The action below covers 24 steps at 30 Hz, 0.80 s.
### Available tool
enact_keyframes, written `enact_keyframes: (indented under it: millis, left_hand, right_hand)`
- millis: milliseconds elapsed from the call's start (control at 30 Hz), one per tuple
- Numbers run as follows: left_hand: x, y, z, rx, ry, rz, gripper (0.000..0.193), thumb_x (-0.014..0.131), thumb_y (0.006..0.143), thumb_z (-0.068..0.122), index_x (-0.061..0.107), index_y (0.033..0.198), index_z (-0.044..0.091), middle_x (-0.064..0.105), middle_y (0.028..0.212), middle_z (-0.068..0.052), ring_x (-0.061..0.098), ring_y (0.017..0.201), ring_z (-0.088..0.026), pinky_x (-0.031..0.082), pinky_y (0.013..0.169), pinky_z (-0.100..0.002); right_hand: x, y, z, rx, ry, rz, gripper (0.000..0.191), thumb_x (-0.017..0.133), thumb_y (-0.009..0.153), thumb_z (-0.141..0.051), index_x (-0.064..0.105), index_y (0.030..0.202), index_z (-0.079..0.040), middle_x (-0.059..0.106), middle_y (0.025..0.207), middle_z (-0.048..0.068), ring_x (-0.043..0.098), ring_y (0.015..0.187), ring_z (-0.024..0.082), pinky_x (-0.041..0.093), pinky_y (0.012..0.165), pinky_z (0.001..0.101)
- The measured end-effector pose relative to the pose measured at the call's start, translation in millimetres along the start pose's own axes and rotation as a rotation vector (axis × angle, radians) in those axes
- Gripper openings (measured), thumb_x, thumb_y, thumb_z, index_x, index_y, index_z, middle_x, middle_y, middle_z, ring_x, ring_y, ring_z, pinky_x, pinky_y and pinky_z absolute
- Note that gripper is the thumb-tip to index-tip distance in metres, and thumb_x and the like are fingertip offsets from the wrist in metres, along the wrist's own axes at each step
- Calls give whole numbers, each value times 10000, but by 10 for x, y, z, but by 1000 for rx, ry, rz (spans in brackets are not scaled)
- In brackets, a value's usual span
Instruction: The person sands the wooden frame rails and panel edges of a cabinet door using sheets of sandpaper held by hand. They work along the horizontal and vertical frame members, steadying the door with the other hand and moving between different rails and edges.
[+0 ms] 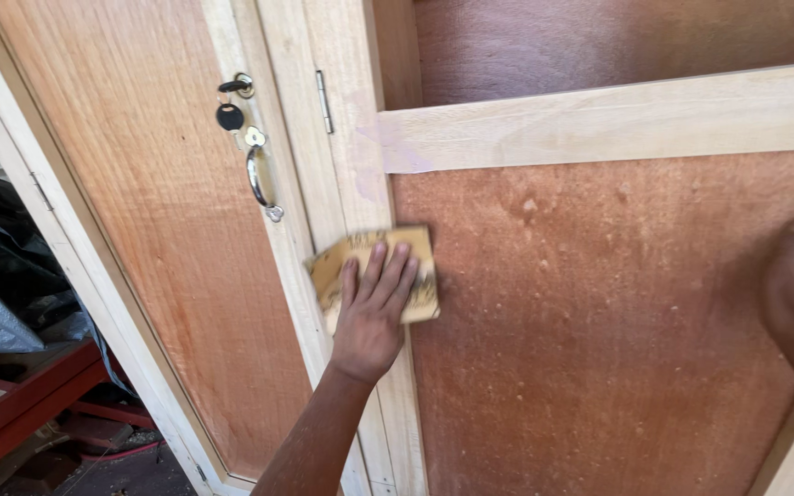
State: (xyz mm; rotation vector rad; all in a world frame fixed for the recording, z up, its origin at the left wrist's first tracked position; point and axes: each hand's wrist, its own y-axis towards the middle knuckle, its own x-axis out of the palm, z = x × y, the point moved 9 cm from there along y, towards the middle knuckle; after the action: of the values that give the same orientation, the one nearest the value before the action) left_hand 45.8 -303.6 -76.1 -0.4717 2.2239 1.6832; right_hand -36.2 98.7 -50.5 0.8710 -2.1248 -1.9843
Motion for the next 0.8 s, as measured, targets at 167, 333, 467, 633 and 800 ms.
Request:
enact_keyframes:
  millis: [167,333,467,633,800]
  left_hand:
    - [70,533,-54,-17,260,-24,778,432,888,-41,272,1633,121,157,1724,-43,73,1574,-222,51,1283,-504]
    - [167,-91,229,71,66,-150,770,463,891,8,236,1623,78,150,1727,-59,67,1589,-214,61,1285,-517]
    - [216,-40,229,57,44,-114,736,455,909,29,254,1615,75,159,1707,-63,76,1581,-199,74,1280,-527]
    - [138,390,50,-39,55,-22,675,382,947,45,289,1615,49,185,1726,-67,81,1602,-219,79,1313,-534]
    - [-37,17,246,-8,-16,-13,611,334,1002,48,307,1612,43,192,1732,-77,64,1613,-218,95,1314,-551]
  right_hand:
    - [32,302,-774,-160,87,303,597,624,1019,-48,341,1528,80,305,1604,421,334,1519,464,318,1227,601]
    - [386,362,-1148,-86,64,258,688,541,1148,-280,206,1686,-11,67,1740,257,-11,1621,351,20,1317,549]
    - [652,253,-1476,-144,134,61,732,482,1125,-373,189,1688,-7,100,1751,253,48,1634,386,-18,1305,591]
    - [730,117,-1836,-259,197,56,636,477,1087,-301,407,1631,22,270,1757,199,127,1645,367,16,1314,585]
    - [710,105,-1890,-295,113,132,584,497,1114,-286,522,1617,10,354,1754,211,173,1639,381,46,1315,592]
